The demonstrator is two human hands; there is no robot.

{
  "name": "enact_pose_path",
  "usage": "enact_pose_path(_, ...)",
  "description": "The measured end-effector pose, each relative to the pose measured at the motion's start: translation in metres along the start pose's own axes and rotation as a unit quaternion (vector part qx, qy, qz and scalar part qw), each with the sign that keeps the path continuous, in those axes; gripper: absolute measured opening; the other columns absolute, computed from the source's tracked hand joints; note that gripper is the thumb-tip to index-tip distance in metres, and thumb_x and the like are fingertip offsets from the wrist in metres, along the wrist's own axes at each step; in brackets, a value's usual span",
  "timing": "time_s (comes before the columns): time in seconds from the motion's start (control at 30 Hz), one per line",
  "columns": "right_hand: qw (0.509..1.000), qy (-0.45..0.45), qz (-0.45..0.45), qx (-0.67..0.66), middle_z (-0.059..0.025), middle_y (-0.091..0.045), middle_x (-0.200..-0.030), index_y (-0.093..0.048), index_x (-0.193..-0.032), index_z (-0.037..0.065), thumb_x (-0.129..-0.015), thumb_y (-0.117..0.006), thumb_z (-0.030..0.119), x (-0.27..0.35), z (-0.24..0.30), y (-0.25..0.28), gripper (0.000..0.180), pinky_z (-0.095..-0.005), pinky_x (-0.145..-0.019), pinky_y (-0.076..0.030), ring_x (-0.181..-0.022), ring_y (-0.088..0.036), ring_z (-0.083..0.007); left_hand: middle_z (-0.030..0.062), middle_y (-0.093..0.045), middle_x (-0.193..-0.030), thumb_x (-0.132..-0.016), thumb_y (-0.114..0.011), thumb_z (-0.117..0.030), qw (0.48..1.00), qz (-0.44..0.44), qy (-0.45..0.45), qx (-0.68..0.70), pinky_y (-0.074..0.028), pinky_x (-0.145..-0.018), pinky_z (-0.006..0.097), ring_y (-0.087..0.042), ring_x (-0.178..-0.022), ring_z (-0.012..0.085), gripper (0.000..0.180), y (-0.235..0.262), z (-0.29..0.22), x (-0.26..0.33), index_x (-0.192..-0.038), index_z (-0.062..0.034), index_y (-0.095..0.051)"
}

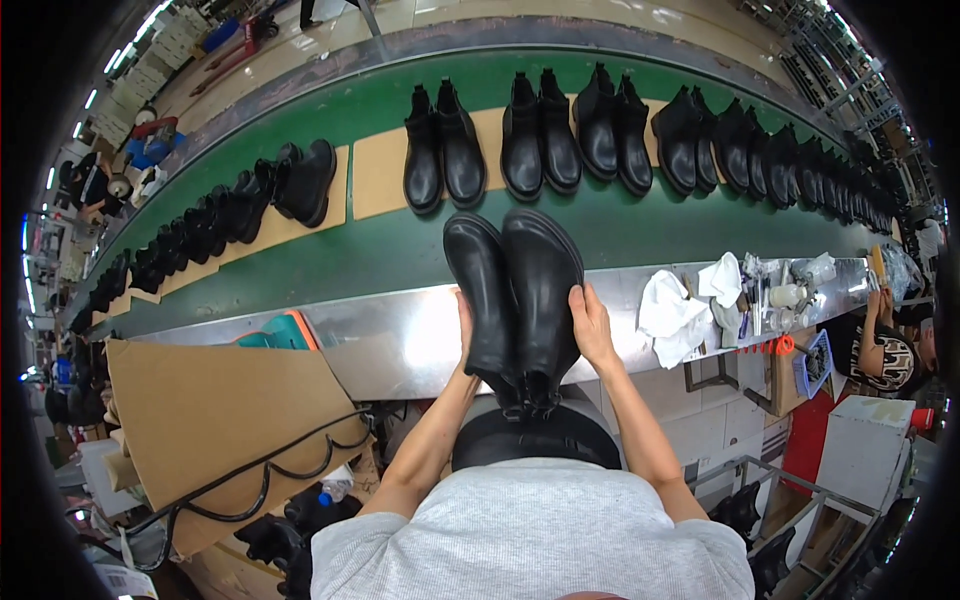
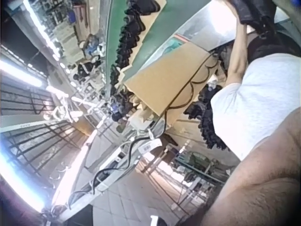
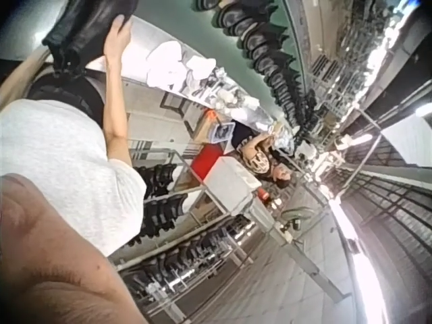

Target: Inspect, clean, and spray polish on black leather boots in a manufacturing line.

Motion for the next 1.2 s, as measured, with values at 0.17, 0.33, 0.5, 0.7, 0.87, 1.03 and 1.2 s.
enact_pose_path(0.17,0.985,0.094,-0.113,-0.095,-0.0200,-0.060,-0.092,-0.051,-0.102,-0.007,-0.094,-0.037,0.048,-0.006,-0.012,-0.001,0.057,-0.0342,-0.078,-0.042,-0.085,-0.056,-0.0283,0.0081,-0.057,-0.108,-0.092,-0.026,-0.060,0.995,0.016,-0.053,-0.080,-0.049,-0.080,0.028,-0.059,-0.091,0.0168,0.066,0.027,-0.006,-0.015,-0.126,-0.0060,-0.043)
enact_pose_path(0.33,0.918,-0.161,0.071,-0.356,-0.0094,-0.060,-0.089,-0.056,-0.104,-0.002,-0.094,-0.036,0.051,-0.014,-0.040,-0.018,0.058,-0.0269,-0.075,-0.046,-0.083,-0.058,-0.0145,0.0075,-0.059,-0.100,-0.092,-0.033,-0.057,0.995,0.066,0.076,0.025,-0.050,-0.073,0.027,-0.059,-0.084,0.0145,0.062,0.023,0.002,-0.023,-0.117,-0.0036,-0.052)
enact_pose_path(0.5,0.761,-0.230,0.216,-0.567,-0.0072,-0.060,-0.084,-0.059,-0.098,0.001,-0.092,-0.040,0.052,-0.021,-0.039,-0.025,0.054,-0.0276,-0.070,-0.047,-0.076,-0.057,-0.0126,0.0082,-0.059,-0.100,-0.094,-0.040,-0.043,0.981,-0.023,-0.071,-0.181,-0.048,-0.075,0.026,-0.058,-0.085,0.0146,0.047,-0.005,-0.024,-0.007,-0.112,-0.0024,-0.055)
enact_pose_path(0.7,0.757,-0.252,0.193,-0.571,-0.0067,-0.059,-0.084,-0.059,-0.098,0.001,-0.092,-0.041,0.052,-0.042,-0.033,-0.036,0.054,-0.0270,-0.070,-0.047,-0.076,-0.056,-0.0124,0.0082,-0.059,-0.100,-0.095,-0.042,-0.036,0.972,0.009,-0.039,-0.233,-0.048,-0.075,0.026,-0.058,-0.085,0.0147,0.041,-0.014,-0.009,-0.009,-0.111,-0.0022,-0.056)
enact_pose_path(0.87,0.760,-0.257,0.175,-0.570,-0.0063,-0.059,-0.084,-0.059,-0.097,0.001,-0.092,-0.042,0.052,-0.032,-0.043,-0.019,0.054,-0.0264,-0.070,-0.046,-0.077,-0.056,-0.0122,0.0081,-0.059,-0.100,-0.095,-0.043,-0.031,0.961,0.049,-0.018,-0.272,-0.048,-0.076,0.025,-0.058,-0.085,0.0148,0.036,-0.021,0.002,-0.010,-0.111,-0.0020,-0.056)
enact_pose_path(1.03,0.768,-0.243,0.152,-0.573,-0.0058,-0.059,-0.084,-0.058,-0.097,0.001,-0.091,-0.043,0.052,-0.059,-0.046,-0.009,0.054,-0.0259,-0.071,-0.045,-0.077,-0.055,-0.0121,0.0092,-0.058,-0.088,-0.092,-0.047,-0.017,0.992,0.082,0.085,-0.040,-0.047,-0.073,0.026,-0.057,-0.082,0.0163,0.027,-0.030,0.014,-0.013,-0.108,0.0036,-0.054)
enact_pose_path(1.2,0.774,-0.232,0.159,-0.568,-0.0054,-0.058,-0.085,-0.058,-0.096,0.001,-0.091,-0.044,0.052,-0.053,-0.031,-0.023,0.054,-0.0254,-0.071,-0.045,-0.077,-0.055,-0.0119,0.0109,-0.061,-0.088,-0.091,-0.050,-0.023,0.755,-0.029,-0.191,-0.627,-0.048,-0.073,0.028,-0.059,-0.083,0.0191,0.032,0.090,0.000,-0.020,-0.110,0.0025,-0.054)
Point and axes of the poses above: each hand's wrist, its own x-axis away from the middle knuckle, its own y-axis out of the back of the hand, z = x × y, the point moved 8 cm from there along -x, towards the middle knuckle
